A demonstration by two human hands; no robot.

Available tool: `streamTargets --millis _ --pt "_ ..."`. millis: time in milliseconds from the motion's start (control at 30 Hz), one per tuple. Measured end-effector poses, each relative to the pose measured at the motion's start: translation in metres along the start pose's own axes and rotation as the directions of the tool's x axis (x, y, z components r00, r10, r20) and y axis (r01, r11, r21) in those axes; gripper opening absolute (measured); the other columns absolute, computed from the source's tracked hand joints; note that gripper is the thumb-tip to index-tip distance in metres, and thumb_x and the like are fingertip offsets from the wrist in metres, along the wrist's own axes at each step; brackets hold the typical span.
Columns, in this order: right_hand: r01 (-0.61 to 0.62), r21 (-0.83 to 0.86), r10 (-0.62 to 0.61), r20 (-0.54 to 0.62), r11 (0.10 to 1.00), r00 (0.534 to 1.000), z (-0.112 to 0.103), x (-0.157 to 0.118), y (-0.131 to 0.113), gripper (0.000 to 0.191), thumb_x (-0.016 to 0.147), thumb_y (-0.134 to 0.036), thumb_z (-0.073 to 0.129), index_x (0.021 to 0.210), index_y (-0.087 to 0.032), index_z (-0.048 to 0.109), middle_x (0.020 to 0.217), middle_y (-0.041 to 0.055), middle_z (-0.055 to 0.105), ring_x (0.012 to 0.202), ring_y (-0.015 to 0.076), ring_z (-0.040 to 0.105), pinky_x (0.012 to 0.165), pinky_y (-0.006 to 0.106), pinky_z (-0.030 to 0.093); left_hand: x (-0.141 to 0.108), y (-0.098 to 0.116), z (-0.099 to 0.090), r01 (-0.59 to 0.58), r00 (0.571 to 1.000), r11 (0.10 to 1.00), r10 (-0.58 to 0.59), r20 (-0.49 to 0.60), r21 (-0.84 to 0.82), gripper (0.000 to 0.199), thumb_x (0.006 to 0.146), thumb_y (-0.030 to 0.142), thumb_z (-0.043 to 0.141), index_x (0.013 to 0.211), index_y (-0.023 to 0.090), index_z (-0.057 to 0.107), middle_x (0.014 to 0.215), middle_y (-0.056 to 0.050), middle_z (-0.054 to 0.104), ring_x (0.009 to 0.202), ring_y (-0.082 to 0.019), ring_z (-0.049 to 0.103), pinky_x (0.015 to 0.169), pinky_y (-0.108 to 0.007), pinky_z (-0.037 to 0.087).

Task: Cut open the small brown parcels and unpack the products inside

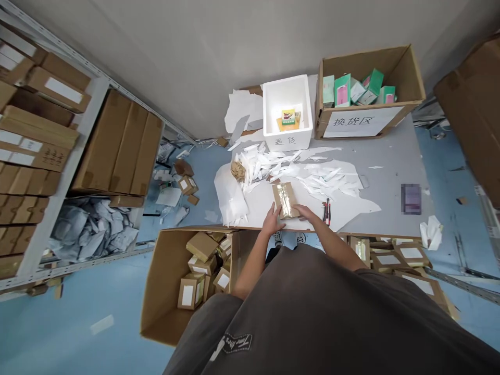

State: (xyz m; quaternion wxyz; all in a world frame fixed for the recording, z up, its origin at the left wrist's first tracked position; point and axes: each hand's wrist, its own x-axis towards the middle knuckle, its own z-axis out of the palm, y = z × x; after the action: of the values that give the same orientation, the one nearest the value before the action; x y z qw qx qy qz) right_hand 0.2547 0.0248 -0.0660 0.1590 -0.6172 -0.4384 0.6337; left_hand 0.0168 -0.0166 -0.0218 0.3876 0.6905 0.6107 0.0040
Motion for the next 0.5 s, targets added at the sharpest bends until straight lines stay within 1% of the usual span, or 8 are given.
streamTargets --millis 33,100,167,233,267,367,433,500 --pt "-0.006 -0.039 0.003 -0.071 0.999 0.997 -0.001 -0.001 0.003 0.076 0.097 -0.060 0.063 0.159 -0.015 0.057 0.143 0.0233 0.070 0.123 0.0370 0.071 0.100 0.049 0.059 0.007 0.001 0.003 0.004 1.000 1.000 -0.003 0.020 -0.005 0.105 0.086 0.030 0.088 0.175 0.034 0.031 0.186 -0.012 0.004 0.165 -0.036 0.034 0.125 -0.045 0.046" --pt "0.030 -0.124 -0.052 -0.180 0.992 0.982 0.000 -0.006 0.007 0.089 0.091 -0.055 0.071 0.167 -0.015 0.046 0.158 0.0247 0.058 0.133 0.0374 0.066 0.107 0.051 0.056 0.019 0.002 0.010 0.017 0.999 0.999 -0.016 0.036 -0.032 0.096 0.093 0.029 0.083 0.174 0.035 0.033 0.186 -0.012 0.004 0.162 -0.035 0.040 0.122 -0.044 0.050" --pt "0.164 -0.219 -0.198 -0.141 0.962 0.970 0.005 -0.012 0.007 0.098 0.087 -0.045 0.076 0.172 -0.017 0.036 0.166 0.0226 0.051 0.140 0.0352 0.062 0.113 0.050 0.053 0.026 0.000 0.013 0.007 0.999 0.997 -0.005 0.032 -0.078 0.090 0.096 0.029 0.079 0.174 0.034 0.034 0.186 -0.012 0.007 0.162 -0.034 0.041 0.122 -0.043 0.050" --pt "0.293 -0.326 -0.322 -0.038 0.899 0.946 0.012 -0.020 0.002 0.098 0.083 -0.034 0.078 0.171 -0.020 0.039 0.167 0.0190 0.051 0.144 0.0335 0.058 0.117 0.050 0.051 0.028 -0.002 0.011 -0.023 0.999 0.991 0.027 0.027 -0.131 0.088 0.096 0.027 0.079 0.173 0.030 0.036 0.186 -0.014 0.010 0.163 -0.033 0.038 0.124 -0.042 0.047" --pt "0.320 -0.379 -0.352 -0.014 0.868 0.936 0.015 -0.024 -0.002 0.095 0.082 -0.029 0.077 0.170 -0.021 0.043 0.165 0.0177 0.053 0.146 0.0333 0.057 0.119 0.050 0.049 0.028 -0.003 0.008 -0.037 0.999 0.987 0.040 0.021 -0.155 0.087 0.095 0.027 0.079 0.172 0.027 0.038 0.185 -0.014 0.013 0.164 -0.033 0.038 0.125 -0.042 0.046" --pt "0.304 -0.482 -0.387 -0.079 0.822 0.919 0.018 -0.035 -0.020 0.080 0.086 -0.024 0.069 0.164 -0.021 0.052 0.161 0.0146 0.059 0.145 0.0324 0.058 0.121 0.051 0.048 0.027 -0.006 -0.012 -0.080 0.997 0.975 0.076 -0.027 -0.208 0.082 0.095 0.031 0.079 0.170 0.028 0.044 0.180 -0.012 0.033 0.159 -0.032 0.046 0.123 -0.041 0.048" --pt "0.280 -0.495 -0.399 -0.152 0.822 0.904 0.012 -0.039 -0.035 0.071 0.092 -0.028 0.063 0.163 -0.024 0.054 0.155 0.0112 0.064 0.133 0.0311 0.067 0.117 0.049 0.052 0.028 -0.007 -0.031 -0.121 0.990 0.961 0.099 -0.098 -0.250 0.072 0.100 0.037 0.073 0.168 0.033 0.047 0.170 -0.007 0.052 0.145 -0.030 0.062 0.117 -0.041 0.054" --pt "0.240 -0.491 -0.391 -0.232 0.837 0.890 0.005 -0.036 -0.051 0.065 0.099 -0.035 0.058 0.164 -0.028 0.052 0.143 0.0087 0.073 0.114 0.0303 0.075 0.109 0.049 0.057 0.035 -0.006 -0.050 -0.151 0.976 0.942 0.094 -0.199 -0.299 0.060 0.107 0.044 0.063 0.165 0.036 0.051 0.155 -0.003 0.067 0.127 -0.027 0.074 0.111 -0.038 0.057"
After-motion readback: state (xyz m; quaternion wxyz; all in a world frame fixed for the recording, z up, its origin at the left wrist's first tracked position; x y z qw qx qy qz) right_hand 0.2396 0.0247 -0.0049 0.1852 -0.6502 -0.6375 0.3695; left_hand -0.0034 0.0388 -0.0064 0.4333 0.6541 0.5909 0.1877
